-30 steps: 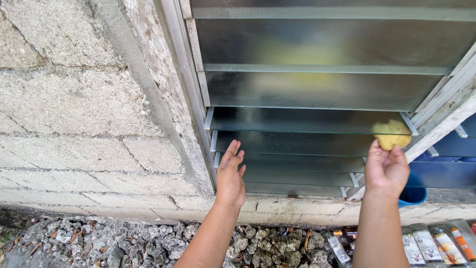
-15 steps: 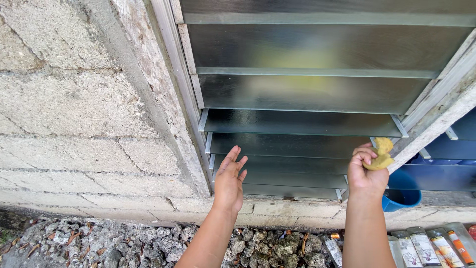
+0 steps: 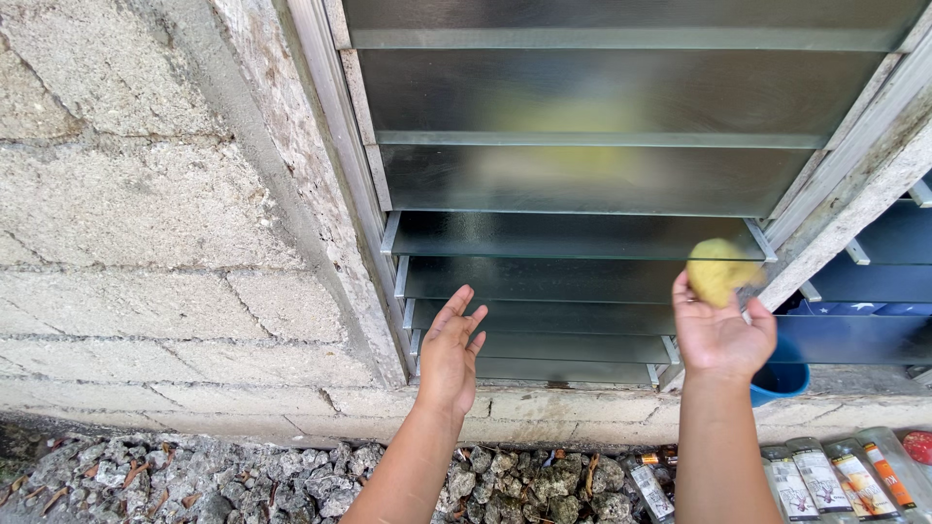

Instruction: The person cleans glass window slats with a sponge dipped in a blue bucket of water, wiping both sides of the glass louvers.

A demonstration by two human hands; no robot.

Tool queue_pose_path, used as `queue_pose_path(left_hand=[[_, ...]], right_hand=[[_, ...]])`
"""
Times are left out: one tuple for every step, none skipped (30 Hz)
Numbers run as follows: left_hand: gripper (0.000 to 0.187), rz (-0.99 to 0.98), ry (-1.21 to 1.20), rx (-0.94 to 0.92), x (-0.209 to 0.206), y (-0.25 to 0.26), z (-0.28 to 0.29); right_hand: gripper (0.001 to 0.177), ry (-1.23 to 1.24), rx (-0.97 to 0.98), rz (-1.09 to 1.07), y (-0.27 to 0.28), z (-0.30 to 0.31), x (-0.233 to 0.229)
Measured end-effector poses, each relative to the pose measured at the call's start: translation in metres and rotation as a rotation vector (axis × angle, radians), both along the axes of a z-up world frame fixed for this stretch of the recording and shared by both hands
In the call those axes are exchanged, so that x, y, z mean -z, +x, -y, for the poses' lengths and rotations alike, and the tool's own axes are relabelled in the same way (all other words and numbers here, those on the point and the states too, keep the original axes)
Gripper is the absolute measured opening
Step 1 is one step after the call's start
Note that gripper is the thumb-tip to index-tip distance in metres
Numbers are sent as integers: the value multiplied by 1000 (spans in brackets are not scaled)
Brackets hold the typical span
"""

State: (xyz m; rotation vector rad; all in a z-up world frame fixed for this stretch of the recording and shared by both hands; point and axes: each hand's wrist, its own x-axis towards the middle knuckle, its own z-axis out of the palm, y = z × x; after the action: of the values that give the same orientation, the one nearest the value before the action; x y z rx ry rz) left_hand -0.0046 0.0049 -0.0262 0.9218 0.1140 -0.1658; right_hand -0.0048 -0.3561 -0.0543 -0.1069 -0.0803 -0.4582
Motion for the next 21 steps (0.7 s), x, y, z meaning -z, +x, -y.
queue_pose_path(left_hand=[[58, -11, 10, 3, -1, -1, 1], [58, -11, 11, 3, -2, -3, 2], [58, -17, 8, 4, -2, -3, 3], [58, -22, 4, 5, -3, -4, 5], [58, -21, 4, 6, -4, -5, 7], [58, -25, 8, 10, -5, -5, 8], [57, -30, 11, 12, -5, -6, 10], [57, -31, 11, 12, -5, -7, 11], [57, -28, 8, 18, -5, -8, 11], [57, -24, 6, 23, -4, -8, 12], [57, -23, 7, 23, -4, -8, 12], [57, -20, 2, 23, -4, -7, 12], [58, -20, -1, 22, -3, -7, 11], [58, -22, 2, 21, -2, -7, 10], [58, -26, 5, 12, -1, -7, 9], [58, -29, 9, 4, 0, -7, 8], [58, -32, 7, 2, 1, -6, 8], [58, -22, -4, -5, 2, -6, 8], [58, -12, -13, -13, 3, -5, 7], [58, -14, -12, -17, 4, -6, 6], [58, -32, -7, -16, 5, -7, 6]], right_hand=[[59, 128, 58, 61, -6, -3, -9], [67, 257, 117, 122, -9, -5, -15], [67, 257, 117, 123, -9, -7, -21], [68, 201, 139, 150, -7, -9, -25], [69, 144, 163, 176, -6, -11, -29], [69, 144, 164, 177, -1, -17, -31], [72, 28, 101, 188, 6, -29, -31], [75, -87, 37, 199, 13, -42, -32], [76, -116, -25, 136, 19, -59, -30], [78, -143, -87, 73, 23, -75, -29], [78, -143, -86, 73, 24, -83, -30], [77, -125, -191, 82, 26, -90, -31], [76, -106, -298, 90, 26, -93, -31], [76, -103, -299, 88, 24, -87, -32], [73, -41, -249, 106, 21, -72, -36], [70, 21, -200, 124, 19, -57, -39], [65, 126, -132, 195, 18, -41, -41], [61, 231, -64, 265, 19, -26, -42], [61, 233, -67, 263, 22, -14, -42], [65, 275, -18, 252, 27, -5, -42], [68, 316, 29, 242, 35, -2, -40]])
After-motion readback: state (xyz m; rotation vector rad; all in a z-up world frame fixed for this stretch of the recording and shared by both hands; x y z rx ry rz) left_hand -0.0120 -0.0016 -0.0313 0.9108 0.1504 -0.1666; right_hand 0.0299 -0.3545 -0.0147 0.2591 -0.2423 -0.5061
